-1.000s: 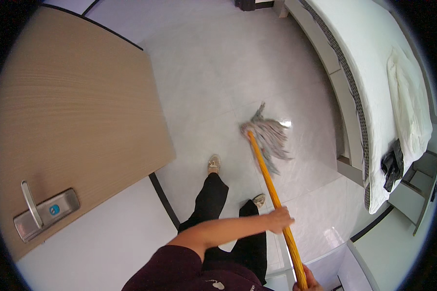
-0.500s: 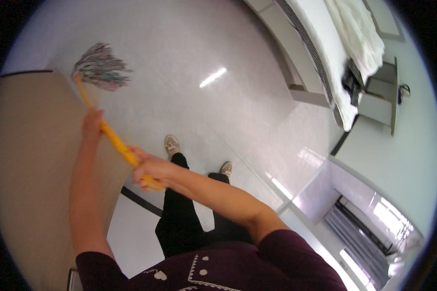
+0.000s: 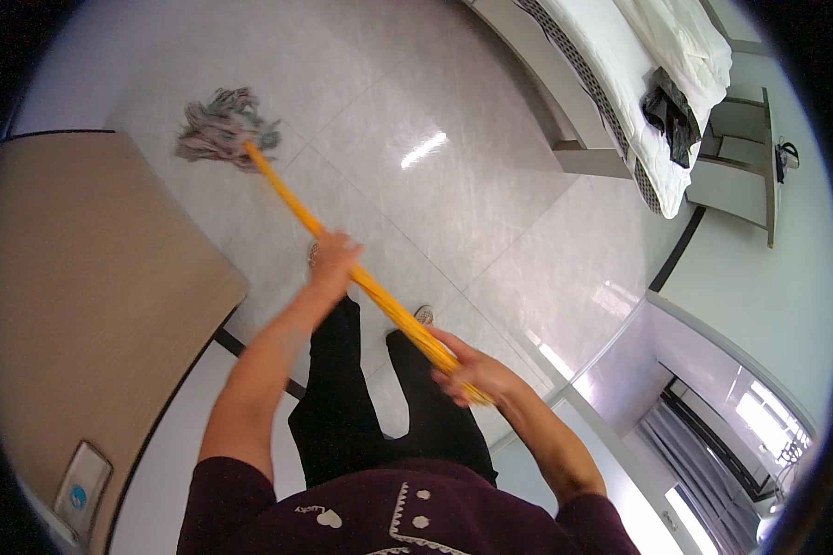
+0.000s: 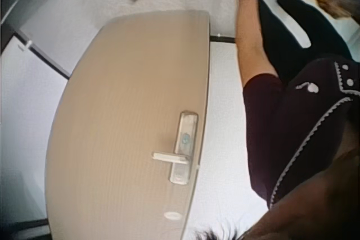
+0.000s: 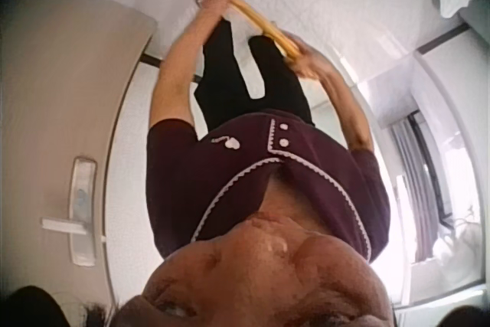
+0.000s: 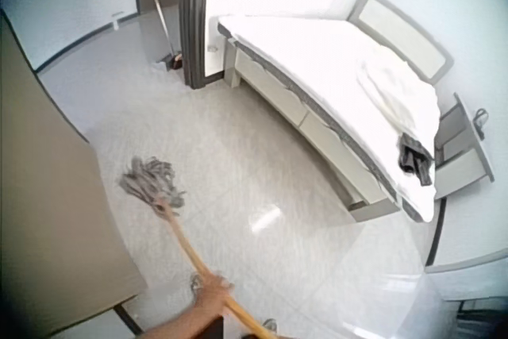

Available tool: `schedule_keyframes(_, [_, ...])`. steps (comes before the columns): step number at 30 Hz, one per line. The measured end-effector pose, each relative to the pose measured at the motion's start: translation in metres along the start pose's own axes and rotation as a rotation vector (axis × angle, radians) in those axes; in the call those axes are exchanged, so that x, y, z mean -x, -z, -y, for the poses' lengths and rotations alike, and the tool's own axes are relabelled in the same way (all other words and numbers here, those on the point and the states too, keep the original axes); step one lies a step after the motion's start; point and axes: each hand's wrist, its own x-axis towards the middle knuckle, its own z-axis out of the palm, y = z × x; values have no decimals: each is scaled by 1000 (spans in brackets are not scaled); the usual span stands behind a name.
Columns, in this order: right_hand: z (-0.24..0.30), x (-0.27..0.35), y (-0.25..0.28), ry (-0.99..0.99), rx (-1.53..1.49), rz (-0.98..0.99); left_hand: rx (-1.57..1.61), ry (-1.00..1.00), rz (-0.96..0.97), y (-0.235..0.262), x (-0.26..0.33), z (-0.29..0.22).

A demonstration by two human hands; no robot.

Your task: The person mops the bathroom floor, then wrings out the mop head by hand. They continue mopping the bedroom floor, moving around the bed and nightstand, and finish by mopping the bathroom floor again.

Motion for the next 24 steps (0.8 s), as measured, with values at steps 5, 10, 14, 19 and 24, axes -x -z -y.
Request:
schedule_keyframes(5, [-111,168,92,-16,-67,-243,95,-283,-17,-108,30,-221])
schedule_keyframes(10, [-193,307,117,61,-145,-450,286,-446,280,-137,57,-397])
schedule_keyframes(14, [-189,345,83,94,-299,-525,301,-418,138,-113,68,-415])
schedule_keyframes(19, [-162,364,83,115,-136,-439,547,9,136,13,112,-273])
schedule_keyframes(24, [-143,361,60,191,-61,-364,658,734,-620,136,275,-95])
